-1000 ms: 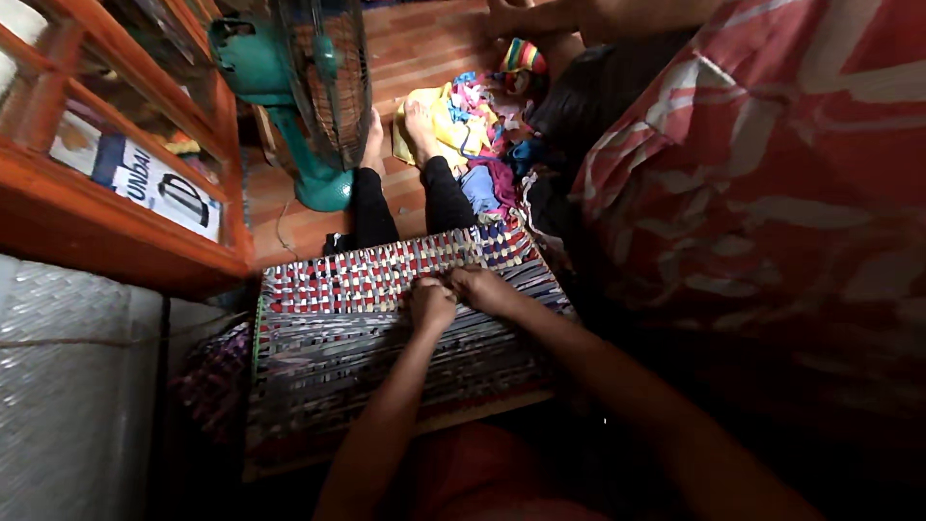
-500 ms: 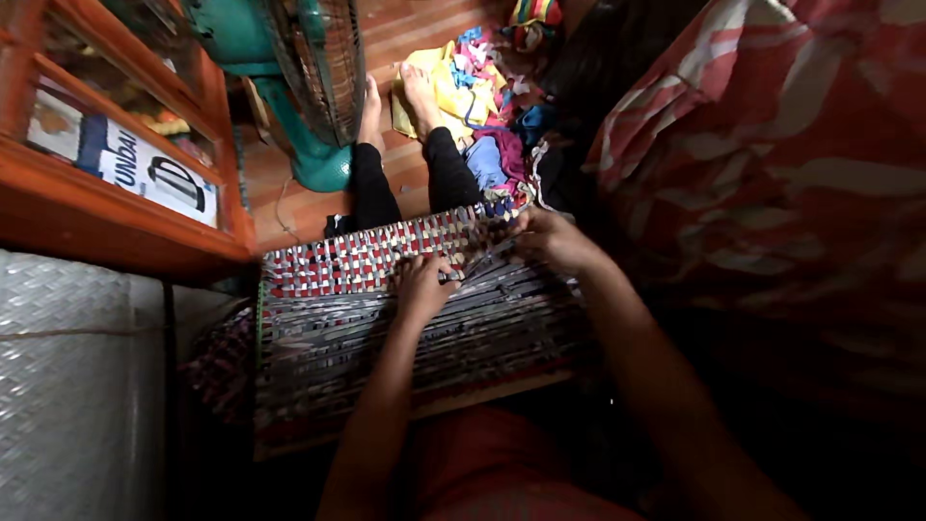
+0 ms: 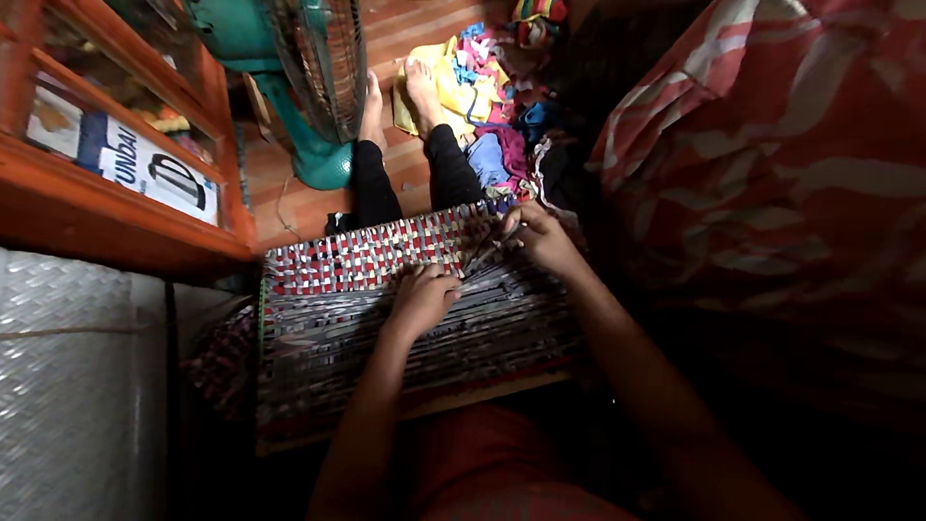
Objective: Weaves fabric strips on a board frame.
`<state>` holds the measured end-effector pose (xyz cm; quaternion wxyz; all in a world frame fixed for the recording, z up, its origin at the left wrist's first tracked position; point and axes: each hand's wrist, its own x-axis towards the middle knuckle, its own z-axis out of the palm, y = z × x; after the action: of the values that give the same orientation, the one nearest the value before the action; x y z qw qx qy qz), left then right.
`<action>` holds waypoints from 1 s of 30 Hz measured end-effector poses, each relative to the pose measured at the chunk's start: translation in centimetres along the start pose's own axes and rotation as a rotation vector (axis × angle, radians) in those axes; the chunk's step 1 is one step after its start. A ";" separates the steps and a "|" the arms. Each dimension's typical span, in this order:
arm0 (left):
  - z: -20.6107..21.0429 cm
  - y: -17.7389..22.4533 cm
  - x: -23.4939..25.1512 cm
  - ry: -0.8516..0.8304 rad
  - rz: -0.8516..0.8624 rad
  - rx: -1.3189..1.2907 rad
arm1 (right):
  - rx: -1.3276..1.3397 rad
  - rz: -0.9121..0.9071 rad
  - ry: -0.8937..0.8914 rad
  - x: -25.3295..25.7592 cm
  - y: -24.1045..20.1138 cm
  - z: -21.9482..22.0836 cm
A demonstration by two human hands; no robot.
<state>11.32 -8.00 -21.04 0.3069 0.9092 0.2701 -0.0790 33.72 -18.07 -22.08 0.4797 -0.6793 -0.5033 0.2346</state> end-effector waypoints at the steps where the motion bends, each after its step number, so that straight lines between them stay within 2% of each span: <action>1: -0.3 0.0 -0.5 -0.036 -0.005 0.008 | 0.175 0.013 0.001 0.1 0.5 0.3; 3: -0.4 0.1 -1.5 -0.114 -0.026 0.063 | 0.463 0.048 -0.006 -0.1 1.3 0.8; 5: 0.5 0.2 -2.6 -0.157 -0.030 0.124 | 0.570 0.040 0.018 -0.4 2.0 1.2; 9: 3.3 -0.4 -4.4 -0.098 0.016 0.176 | 0.550 0.000 0.146 -0.6 2.3 2.4; 14: 3.6 -0.6 -4.6 -0.095 0.022 0.205 | 0.411 0.186 0.134 -0.6 1.6 3.2; 17: 3.8 -0.6 -4.4 -0.066 0.007 0.180 | 0.562 0.261 0.124 -1.0 1.6 3.1; 21: 4.4 -0.9 -4.5 0.010 0.031 0.181 | 0.806 0.130 -0.084 -1.4 2.8 2.7; 23: 4.6 -1.2 -4.5 0.030 0.047 0.188 | 0.813 0.098 -0.037 -1.3 3.1 2.4; 26: 4.6 -1.3 -4.5 0.017 0.041 0.196 | 0.910 0.175 0.071 -1.3 3.0 1.3; 30: 3.9 -1.2 -4.2 -0.016 0.026 0.159 | 1.050 0.188 0.046 -1.6 2.9 -0.4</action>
<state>7.21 -11.40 -23.50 0.2368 0.9335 0.2486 -0.1032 34.74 -19.82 -24.80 0.7430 -0.3950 -0.2446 0.4818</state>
